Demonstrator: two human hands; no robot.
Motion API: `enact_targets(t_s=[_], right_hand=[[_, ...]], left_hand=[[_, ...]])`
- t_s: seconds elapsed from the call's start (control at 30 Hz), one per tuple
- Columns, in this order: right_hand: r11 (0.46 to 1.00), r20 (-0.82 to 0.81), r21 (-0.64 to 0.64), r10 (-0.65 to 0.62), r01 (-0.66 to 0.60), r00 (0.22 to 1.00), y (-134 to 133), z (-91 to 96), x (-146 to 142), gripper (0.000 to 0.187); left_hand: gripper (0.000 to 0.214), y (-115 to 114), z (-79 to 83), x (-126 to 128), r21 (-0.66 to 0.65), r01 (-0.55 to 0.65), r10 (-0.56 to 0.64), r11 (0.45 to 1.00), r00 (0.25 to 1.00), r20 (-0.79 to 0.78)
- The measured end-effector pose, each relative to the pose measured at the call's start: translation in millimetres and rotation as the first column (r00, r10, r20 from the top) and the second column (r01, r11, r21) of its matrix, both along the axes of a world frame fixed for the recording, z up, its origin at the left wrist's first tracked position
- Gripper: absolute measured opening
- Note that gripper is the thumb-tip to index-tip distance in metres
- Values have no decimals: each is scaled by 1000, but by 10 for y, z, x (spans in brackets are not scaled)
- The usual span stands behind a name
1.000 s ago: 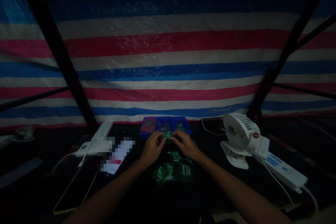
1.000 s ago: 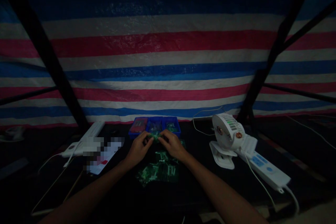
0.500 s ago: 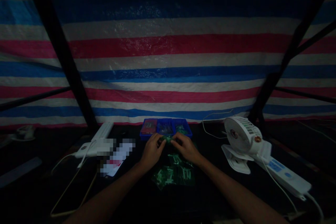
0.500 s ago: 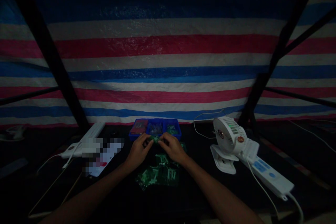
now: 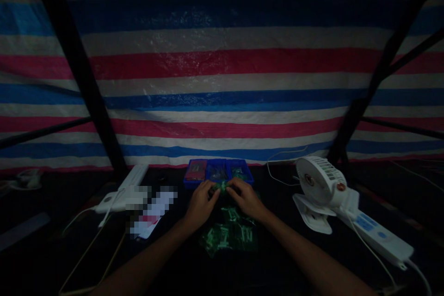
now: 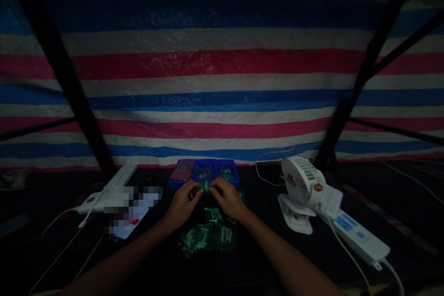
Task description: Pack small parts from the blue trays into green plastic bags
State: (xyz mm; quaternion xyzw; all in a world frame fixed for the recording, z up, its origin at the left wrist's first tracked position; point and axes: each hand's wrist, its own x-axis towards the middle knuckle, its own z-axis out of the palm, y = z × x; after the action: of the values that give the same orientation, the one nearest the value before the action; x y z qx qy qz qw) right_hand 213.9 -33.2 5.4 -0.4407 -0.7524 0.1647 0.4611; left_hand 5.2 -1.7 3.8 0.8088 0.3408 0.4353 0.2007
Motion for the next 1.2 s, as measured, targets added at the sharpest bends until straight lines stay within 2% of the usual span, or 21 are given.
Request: enact_targets(t_s=[0.1,0.33,0.47,0.7,0.8,0.9,1.07,1.2], right_hand=[[1000,-12,13,-16,16,1000,-4,21,-1,21],[1000,6,17,-25,25,1000,-7,15,-15,18],[999,-16,17,-45,46,999,9,10,-4,18],[995,-64,14,-102,103,993,9,-5,11,16],[991,-76,26,-127,129,989,-4,9,13,13],[995,-73,51,-87,91,994,-6,28,13,14],[997,-73,69,-32,37,997,1,33,26,23],[997,-45,51,-59,61,997,-1,30,44,18]], left_hand=[[20,-17,20,-6,-10,51,-51,999,999,-9],[15,32,-13,-4,15,-43,43,999,999,8],[19,15,10,-10,13,-23,23,1000,1000,6],[24,37,29,-18,20,-22,20,1000,994,104],[24,56,-5,-18,-21,-45,47,999,990,132],[28,70,-35,-23,-78,-51,62,996,986,157],[22,60,-3,-31,-9,-64,64,998,990,128],[27,31,41,-27,34,-50,47,998,994,98]])
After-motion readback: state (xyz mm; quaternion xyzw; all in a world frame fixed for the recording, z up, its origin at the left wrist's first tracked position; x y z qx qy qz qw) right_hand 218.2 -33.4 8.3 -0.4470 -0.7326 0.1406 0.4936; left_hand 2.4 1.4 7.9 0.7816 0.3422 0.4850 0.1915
